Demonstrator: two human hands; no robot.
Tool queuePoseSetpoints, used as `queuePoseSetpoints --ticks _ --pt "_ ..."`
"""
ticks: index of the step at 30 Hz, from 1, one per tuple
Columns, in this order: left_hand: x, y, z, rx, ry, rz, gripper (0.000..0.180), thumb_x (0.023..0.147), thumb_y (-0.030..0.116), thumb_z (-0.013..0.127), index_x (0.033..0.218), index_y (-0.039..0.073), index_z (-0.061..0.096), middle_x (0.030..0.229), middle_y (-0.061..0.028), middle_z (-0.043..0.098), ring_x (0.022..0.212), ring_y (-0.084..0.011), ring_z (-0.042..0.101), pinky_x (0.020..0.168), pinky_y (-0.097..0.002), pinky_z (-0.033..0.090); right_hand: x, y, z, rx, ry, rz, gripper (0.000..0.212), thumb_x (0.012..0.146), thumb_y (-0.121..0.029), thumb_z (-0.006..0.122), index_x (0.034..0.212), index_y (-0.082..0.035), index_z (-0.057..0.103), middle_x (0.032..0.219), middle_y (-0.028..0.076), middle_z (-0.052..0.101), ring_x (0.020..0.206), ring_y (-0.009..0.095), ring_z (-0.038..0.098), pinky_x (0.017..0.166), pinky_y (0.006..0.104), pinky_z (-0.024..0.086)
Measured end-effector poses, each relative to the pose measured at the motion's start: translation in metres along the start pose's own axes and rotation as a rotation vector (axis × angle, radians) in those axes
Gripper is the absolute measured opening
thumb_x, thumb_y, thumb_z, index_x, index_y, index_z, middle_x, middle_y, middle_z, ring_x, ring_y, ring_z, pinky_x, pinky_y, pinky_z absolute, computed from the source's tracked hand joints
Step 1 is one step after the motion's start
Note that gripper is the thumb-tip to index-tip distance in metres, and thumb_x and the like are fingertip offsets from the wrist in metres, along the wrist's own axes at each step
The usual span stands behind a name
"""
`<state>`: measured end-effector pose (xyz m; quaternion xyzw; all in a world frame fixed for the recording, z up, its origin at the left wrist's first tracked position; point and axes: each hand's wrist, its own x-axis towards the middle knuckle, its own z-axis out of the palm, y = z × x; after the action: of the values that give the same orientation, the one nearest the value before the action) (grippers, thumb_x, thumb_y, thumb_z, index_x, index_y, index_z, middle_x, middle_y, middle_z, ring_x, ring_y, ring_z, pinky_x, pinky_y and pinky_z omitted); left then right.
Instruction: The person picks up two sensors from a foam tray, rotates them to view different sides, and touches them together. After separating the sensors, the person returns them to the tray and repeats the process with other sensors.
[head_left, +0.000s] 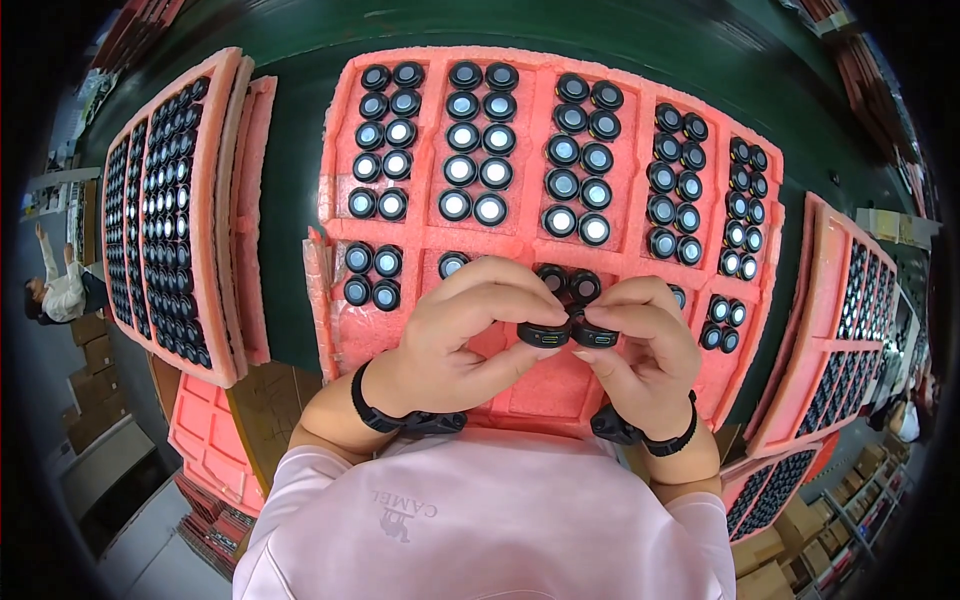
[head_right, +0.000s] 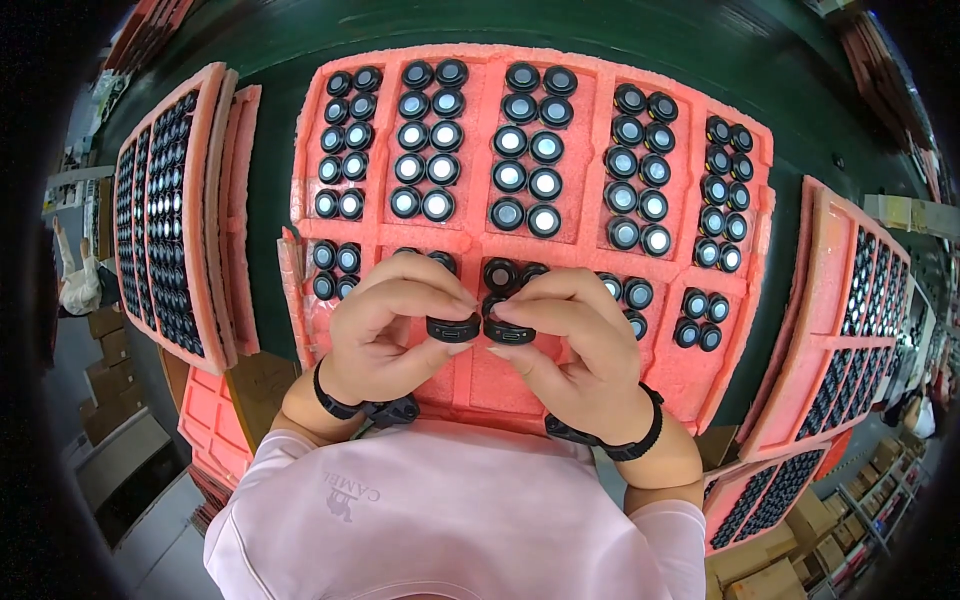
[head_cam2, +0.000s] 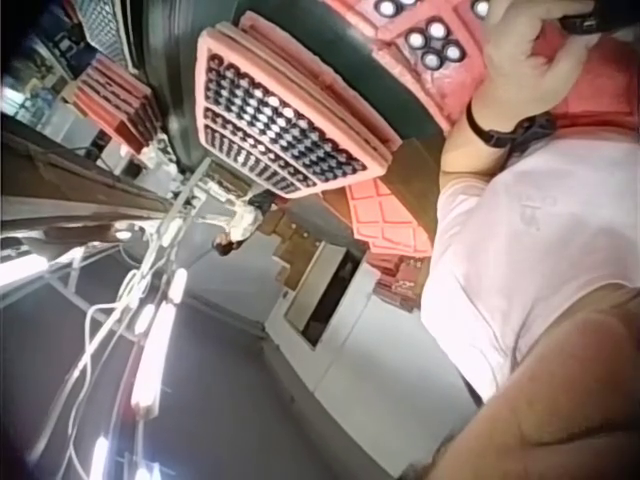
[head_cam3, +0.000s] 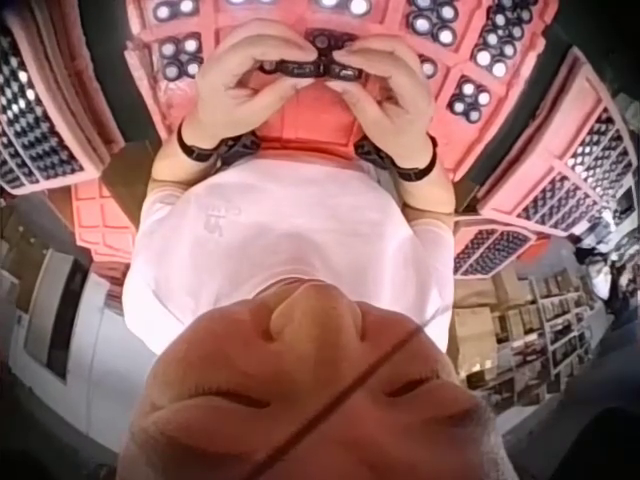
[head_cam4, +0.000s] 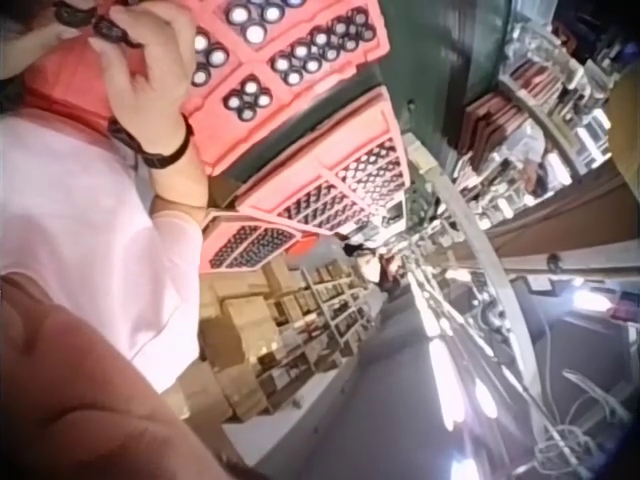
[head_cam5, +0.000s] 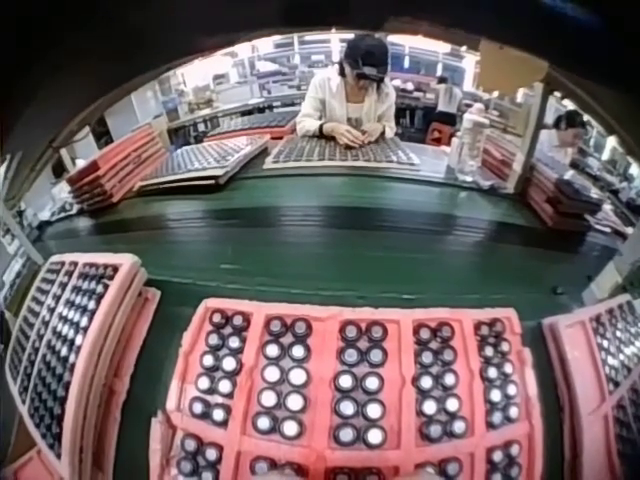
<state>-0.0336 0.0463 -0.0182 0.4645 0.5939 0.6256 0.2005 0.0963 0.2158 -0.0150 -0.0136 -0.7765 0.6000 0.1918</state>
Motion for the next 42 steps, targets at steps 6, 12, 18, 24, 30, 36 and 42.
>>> queuePoseSetpoints --ticks 6,12,18,24,30,36,42 --pt "0.000 -0.002 -0.001 -0.096 -0.007 0.000 0.028 0.077 0.000 0.073 0.104 -0.003 0.064 0.112 -0.0179 0.057 0.098 -0.0224 0.059 0.082 -0.0302 0.050 0.004 -0.002 -0.001 0.034 -0.003 -0.045 0.034 0.074 0.004 0.076 0.106 0.000 0.065 0.107 0.015 0.059 0.092 0.023 0.061 0.078 0.0302 0.051" --pt "0.002 0.003 -0.004 0.005 -0.023 0.023 0.033 0.078 -0.005 0.068 0.109 -0.004 0.059 0.116 -0.0204 0.055 0.106 -0.0237 0.057 0.086 -0.0323 0.051 -0.001 0.003 0.004 0.097 0.090 -0.078 0.036 0.073 0.008 0.073 0.106 0.000 0.060 0.117 0.017 0.055 0.101 0.025 0.059 0.086 0.0322 0.052" --pt "-0.002 0.002 0.000 -0.138 0.043 -0.040 0.040 0.077 -0.009 0.066 0.114 -0.002 0.053 0.117 -0.0215 0.055 0.110 -0.0259 0.057 0.091 -0.0337 0.050 -0.002 0.005 0.006 0.105 0.107 -0.078 0.039 0.071 0.010 0.073 0.105 -0.001 0.057 0.117 0.018 0.055 0.105 0.025 0.058 0.087 0.0322 0.051" --pt "0.000 -0.003 -0.006 -0.046 -0.028 0.075 0.038 0.078 -0.007 0.068 0.113 -0.001 0.055 0.120 -0.0215 0.055 0.109 -0.0259 0.058 0.091 -0.0342 0.050 -0.001 0.004 0.004 0.072 0.073 -0.087 0.038 0.072 0.010 0.073 0.105 0.000 0.057 0.118 0.018 0.054 0.104 0.024 0.058 0.087 0.0324 0.051" --pt "0.001 -0.002 -0.007 -0.025 -0.034 0.065 0.028 0.078 -0.005 0.071 0.103 -0.001 0.060 0.121 -0.0203 0.055 0.107 -0.0240 0.059 0.088 -0.0337 0.050 0.000 0.004 -0.001 0.048 -0.004 -0.124 0.038 0.074 0.010 0.072 0.107 0.000 0.055 0.118 0.018 0.053 0.103 0.024 0.059 0.087 0.0329 0.051" --pt "0.001 0.005 0.001 -0.156 0.066 -0.158 0.025 0.078 -0.007 0.070 0.102 -0.003 0.064 0.119 -0.0176 0.056 0.101 -0.0206 0.058 0.083 -0.0299 0.049 -0.004 0.010 0.006 0.244 0.090 -0.028 0.035 0.077 0.011 0.069 0.106 0.000 0.053 0.114 0.017 0.054 0.101 0.025 0.059 0.087 0.0339 0.051" --pt "0.001 -0.001 -0.001 -0.035 -0.014 -0.050 0.031 0.077 -0.010 0.066 0.107 -0.002 0.066 0.114 -0.0147 0.057 0.097 -0.0185 0.058 0.080 -0.0270 0.048 -0.002 0.012 0.009 0.300 0.082 -0.054 0.034 0.077 0.013 0.066 0.105 -0.001 0.053 0.106 0.015 0.055 0.099 0.025 0.060 0.087 0.0341 0.051"
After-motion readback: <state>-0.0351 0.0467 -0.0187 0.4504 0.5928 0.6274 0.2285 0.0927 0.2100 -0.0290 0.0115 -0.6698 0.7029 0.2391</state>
